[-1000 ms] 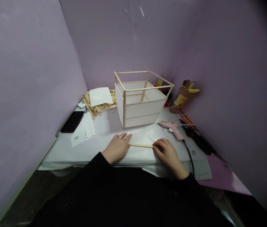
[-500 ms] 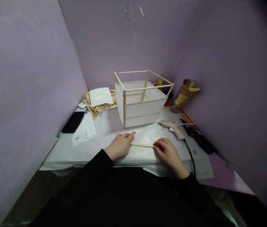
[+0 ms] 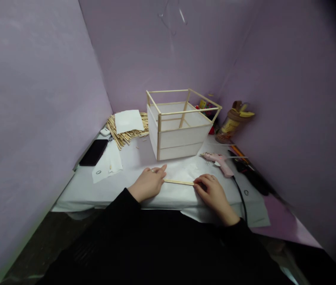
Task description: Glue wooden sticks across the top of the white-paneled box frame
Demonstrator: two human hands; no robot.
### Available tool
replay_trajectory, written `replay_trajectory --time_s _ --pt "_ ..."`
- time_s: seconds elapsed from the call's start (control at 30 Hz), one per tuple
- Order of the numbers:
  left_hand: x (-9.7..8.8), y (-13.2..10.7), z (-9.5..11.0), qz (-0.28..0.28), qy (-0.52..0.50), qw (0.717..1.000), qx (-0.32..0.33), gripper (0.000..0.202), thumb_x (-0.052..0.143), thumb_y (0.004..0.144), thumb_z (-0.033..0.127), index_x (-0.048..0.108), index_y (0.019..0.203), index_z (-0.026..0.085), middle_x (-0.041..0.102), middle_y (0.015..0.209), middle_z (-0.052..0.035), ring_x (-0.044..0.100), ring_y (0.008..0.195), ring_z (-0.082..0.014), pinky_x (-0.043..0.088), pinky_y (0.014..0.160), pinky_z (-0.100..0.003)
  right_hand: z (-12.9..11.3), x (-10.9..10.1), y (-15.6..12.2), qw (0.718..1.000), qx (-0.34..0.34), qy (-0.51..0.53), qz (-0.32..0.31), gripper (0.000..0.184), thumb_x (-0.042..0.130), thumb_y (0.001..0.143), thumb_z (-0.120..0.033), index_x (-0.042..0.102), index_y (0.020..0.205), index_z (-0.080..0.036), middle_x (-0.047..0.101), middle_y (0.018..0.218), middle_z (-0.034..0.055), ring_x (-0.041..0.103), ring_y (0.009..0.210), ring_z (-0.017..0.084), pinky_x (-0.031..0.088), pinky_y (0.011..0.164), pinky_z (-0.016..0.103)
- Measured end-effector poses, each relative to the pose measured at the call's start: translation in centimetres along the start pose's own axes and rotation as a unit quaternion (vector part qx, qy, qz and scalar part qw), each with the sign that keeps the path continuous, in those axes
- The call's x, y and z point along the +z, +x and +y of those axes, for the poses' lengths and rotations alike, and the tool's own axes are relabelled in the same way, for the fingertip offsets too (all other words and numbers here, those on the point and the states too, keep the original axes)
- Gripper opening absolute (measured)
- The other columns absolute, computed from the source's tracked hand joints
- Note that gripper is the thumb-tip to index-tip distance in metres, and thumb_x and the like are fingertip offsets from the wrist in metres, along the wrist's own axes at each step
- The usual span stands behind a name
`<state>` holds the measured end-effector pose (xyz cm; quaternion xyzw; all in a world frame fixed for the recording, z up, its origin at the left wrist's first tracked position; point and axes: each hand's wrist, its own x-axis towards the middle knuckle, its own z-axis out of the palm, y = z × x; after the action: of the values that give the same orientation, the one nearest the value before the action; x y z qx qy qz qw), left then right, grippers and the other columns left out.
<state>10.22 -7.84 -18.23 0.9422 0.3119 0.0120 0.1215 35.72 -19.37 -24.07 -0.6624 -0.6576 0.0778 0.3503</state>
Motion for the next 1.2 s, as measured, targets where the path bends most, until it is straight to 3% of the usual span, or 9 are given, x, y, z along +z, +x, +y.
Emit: replay_trajectory --time_s 0.17,0.37,0.47,0.6,0.7,1.0,1.1,1.2 --pt "0.4 0.8 0.8 0.002 0.015 1.000 0.012 0.048 0.041 0.099 0.018 0.042 0.147 0.009 0.065 0.135 -0.0171 0.055 0.131 -0.0292 0.041 0.097 -0.043 -0.1 -0.1 0.0 1.000 0.005 -0.003 -0.007 0.012 0.058 0.088 -0.026 0.068 0.085 -0.021 0.068 0.088 0.0082 0.059 0.090 0.026 0.046 0.082 0.042" --pt "-0.1 -1.2 -1.6 0.037 0.055 0.995 -0.076 0.049 0.040 0.097 0.013 0.044 0.145 0.007 0.070 0.122 -0.0215 0.063 0.120 -0.0319 0.044 0.092 -0.045 -0.1 -0.1 0.0 1.000 0.001 -0.002 -0.006 0.011 0.058 0.089 -0.026 0.068 0.085 -0.022 0.067 0.089 0.0078 0.059 0.090 0.026 0.046 0.082 0.041" --pt "0.0 -1.3 -1.8 0.030 0.026 0.998 -0.057 0.053 0.041 0.095 0.014 0.041 0.148 0.009 0.070 0.125 -0.0193 0.060 0.124 -0.0303 0.044 0.095 -0.045 0.0 -0.1 0.0 1.000 0.001 0.001 -0.005 0.011 0.058 0.088 -0.026 0.068 0.085 -0.022 0.067 0.088 0.0076 0.059 0.089 0.026 0.046 0.082 0.041" --pt "0.7 -0.3 -0.4 0.014 -0.006 1.000 0.003 0.051 0.043 0.096 0.016 0.044 0.147 0.013 0.066 0.134 -0.0153 0.055 0.129 -0.0276 0.043 0.100 -0.042 0.0 -0.1 0.0 1.000 -0.001 -0.001 -0.006 0.012 0.058 0.088 -0.026 0.068 0.085 -0.022 0.067 0.088 0.0077 0.059 0.089 0.026 0.046 0.082 0.041" --pt "0.8 0.4 0.3 0.013 0.008 1.000 0.004 0.047 0.043 0.096 0.014 0.048 0.143 0.014 0.063 0.139 -0.0154 0.053 0.133 -0.0284 0.043 0.099 -0.042 0.0 -0.1 0.0 1.000 0.002 -0.001 -0.007 0.011 0.058 0.088 -0.025 0.068 0.085 -0.021 0.067 0.088 0.0082 0.059 0.090 0.027 0.046 0.082 0.042" --pt "-0.8 -0.6 -0.9 0.027 0.067 0.991 -0.116 0.044 0.044 0.097 0.016 0.050 0.140 0.007 0.071 0.121 -0.0203 0.060 0.123 -0.0322 0.043 0.093 -0.046 -0.2 -0.1 0.0 1.000 0.001 -0.005 -0.018 0.011 0.058 0.089 -0.024 0.068 0.086 -0.022 0.067 0.090 0.0079 0.058 0.091 0.026 0.046 0.083 0.041" --pt "-0.9 -0.5 -0.9 0.046 0.083 0.981 -0.168 0.048 0.044 0.098 0.020 0.046 0.141 0.000 0.073 0.111 -0.0238 0.061 0.120 -0.0365 0.044 0.090 -0.049 -0.2 0.0 0.0 1.000 0.002 -0.007 -0.012 0.011 0.058 0.089 -0.024 0.068 0.085 -0.021 0.067 0.089 0.0075 0.058 0.089 0.026 0.046 0.082 0.040" --pt "-0.6 -0.2 -0.6 0.071 0.095 0.968 -0.221 0.049 0.042 0.099 0.024 0.047 0.141 -0.001 0.068 0.122 -0.0278 0.055 0.126 -0.0395 0.042 0.094 -0.055 -0.1 0.1 0.0 1.000 0.001 -0.008 -0.007 0.012 0.058 0.089 -0.025 0.068 0.086 -0.021 0.067 0.089 0.0076 0.059 0.090 0.026 0.046 0.082 0.040"
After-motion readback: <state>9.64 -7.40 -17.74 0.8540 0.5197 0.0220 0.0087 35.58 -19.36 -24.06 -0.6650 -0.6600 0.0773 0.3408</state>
